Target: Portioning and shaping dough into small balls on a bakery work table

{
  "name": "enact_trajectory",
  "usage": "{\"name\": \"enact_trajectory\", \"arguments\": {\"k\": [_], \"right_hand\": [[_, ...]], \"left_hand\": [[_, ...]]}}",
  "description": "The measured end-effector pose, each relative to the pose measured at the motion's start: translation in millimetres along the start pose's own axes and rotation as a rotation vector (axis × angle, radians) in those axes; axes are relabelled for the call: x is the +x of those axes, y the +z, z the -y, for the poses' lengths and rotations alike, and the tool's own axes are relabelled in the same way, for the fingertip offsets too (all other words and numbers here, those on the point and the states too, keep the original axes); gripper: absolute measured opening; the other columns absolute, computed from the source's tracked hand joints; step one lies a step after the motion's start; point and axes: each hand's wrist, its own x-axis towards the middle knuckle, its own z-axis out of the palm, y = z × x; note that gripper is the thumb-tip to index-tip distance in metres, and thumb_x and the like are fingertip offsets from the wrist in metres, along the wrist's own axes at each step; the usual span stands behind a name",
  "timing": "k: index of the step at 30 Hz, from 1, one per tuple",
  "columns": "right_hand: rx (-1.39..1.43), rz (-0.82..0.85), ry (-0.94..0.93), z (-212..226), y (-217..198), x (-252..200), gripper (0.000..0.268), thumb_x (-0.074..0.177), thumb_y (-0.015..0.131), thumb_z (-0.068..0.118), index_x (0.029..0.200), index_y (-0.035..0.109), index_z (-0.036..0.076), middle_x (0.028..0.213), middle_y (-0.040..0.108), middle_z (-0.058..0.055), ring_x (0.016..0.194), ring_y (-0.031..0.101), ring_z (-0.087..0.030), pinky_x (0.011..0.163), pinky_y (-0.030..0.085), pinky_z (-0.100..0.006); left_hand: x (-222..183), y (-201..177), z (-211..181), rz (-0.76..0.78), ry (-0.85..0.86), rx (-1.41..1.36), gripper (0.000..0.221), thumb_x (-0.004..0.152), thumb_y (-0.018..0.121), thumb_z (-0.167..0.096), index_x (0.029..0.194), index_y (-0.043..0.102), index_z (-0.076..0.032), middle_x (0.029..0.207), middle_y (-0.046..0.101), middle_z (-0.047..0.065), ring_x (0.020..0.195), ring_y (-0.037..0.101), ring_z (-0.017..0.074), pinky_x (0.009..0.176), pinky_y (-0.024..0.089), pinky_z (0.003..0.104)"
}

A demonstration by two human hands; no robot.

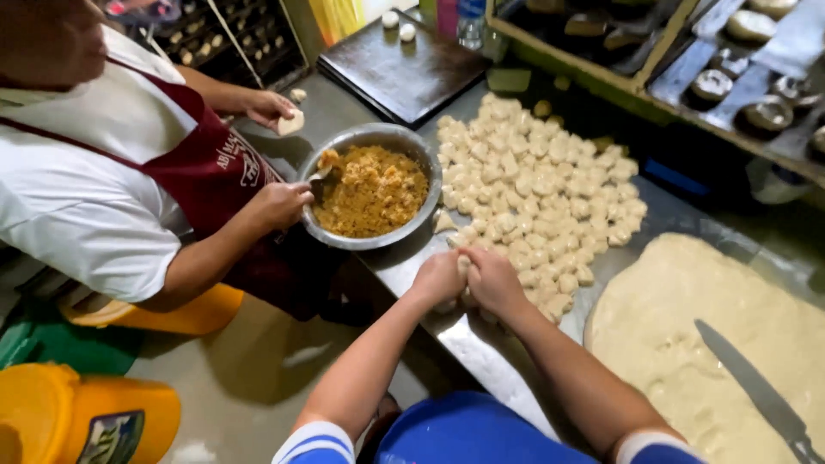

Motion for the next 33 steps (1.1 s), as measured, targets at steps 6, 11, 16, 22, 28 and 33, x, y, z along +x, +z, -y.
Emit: {"name": "enact_trajectory", "arguments": {"k": [6,11,16,22,28,33], "right_hand": [[-0.242,0.513,0.517,71,-35,38,0.091,0.099,0.006,0.078,0.123,0.073,0.021,0.128,0.071,-0.017,0.130,0.059,-0.039,0.115,0.040,-0.056],[0.291,0.937,0.244,98,-30,5,0.039,0.100,0.057,0.033,0.075,0.066,0.004,0.069,0.071,-0.016,0.078,0.064,-0.023,0.081,0.053,-0.043],[-0.134,0.335,0.213,52,-19,20,0.036,0.103,0.050,0.027,0.120,0.070,0.002,0.115,0.070,-0.030,0.118,0.059,-0.052,0.104,0.045,-0.062],[-0.117,-0.035,0.314,72,34,-20,0.034,0.097,0.061,0.029,0.124,0.073,0.014,0.116,0.074,-0.013,0.115,0.067,-0.032,0.101,0.053,-0.045],[-0.202,-0.009,0.544,82,33,-9,0.042,0.093,0.046,0.033,0.123,0.074,0.027,0.120,0.074,-0.004,0.122,0.065,-0.025,0.108,0.048,-0.042],[-0.273,0.362,0.691,114,-6,21,0.073,0.100,0.020,0.071,0.130,0.071,0.027,0.139,0.066,-0.010,0.137,0.053,-0.033,0.121,0.034,-0.051]], "left_hand": [[14,5,-13,-0.105,-0.064,0.538,0.034,0.079,0.061,-0.033,0.094,0.077,-0.006,0.081,0.075,0.014,0.082,0.077,0.0393,0.068,0.062,0.054],[58,-12,44,-0.109,-0.006,0.753,0.027,0.085,0.059,-0.028,0.089,0.082,-0.013,0.080,0.075,0.009,0.079,0.077,0.0340,0.061,0.059,0.053],[-8,-71,-5,0.134,0.042,0.274,0.062,0.081,0.061,-0.053,0.118,0.062,-0.003,0.110,0.071,0.026,0.110,0.069,0.0451,0.091,0.055,0.056],[-4,-67,46,0.317,0.288,-0.229,0.091,0.077,0.076,-0.022,0.155,0.031,-0.009,0.132,0.058,0.040,0.131,0.053,0.0529,0.111,0.045,0.058],[6,3,47,-0.013,0.283,0.190,0.030,0.087,0.054,-0.032,0.100,0.074,-0.014,0.079,0.073,0.016,0.086,0.074,0.0353,0.074,0.060,0.049],[29,6,38,0.081,0.134,0.368,0.038,0.081,0.062,-0.035,0.106,0.073,-0.009,0.088,0.076,0.010,0.090,0.077,0.0385,0.075,0.062,0.054]]}}
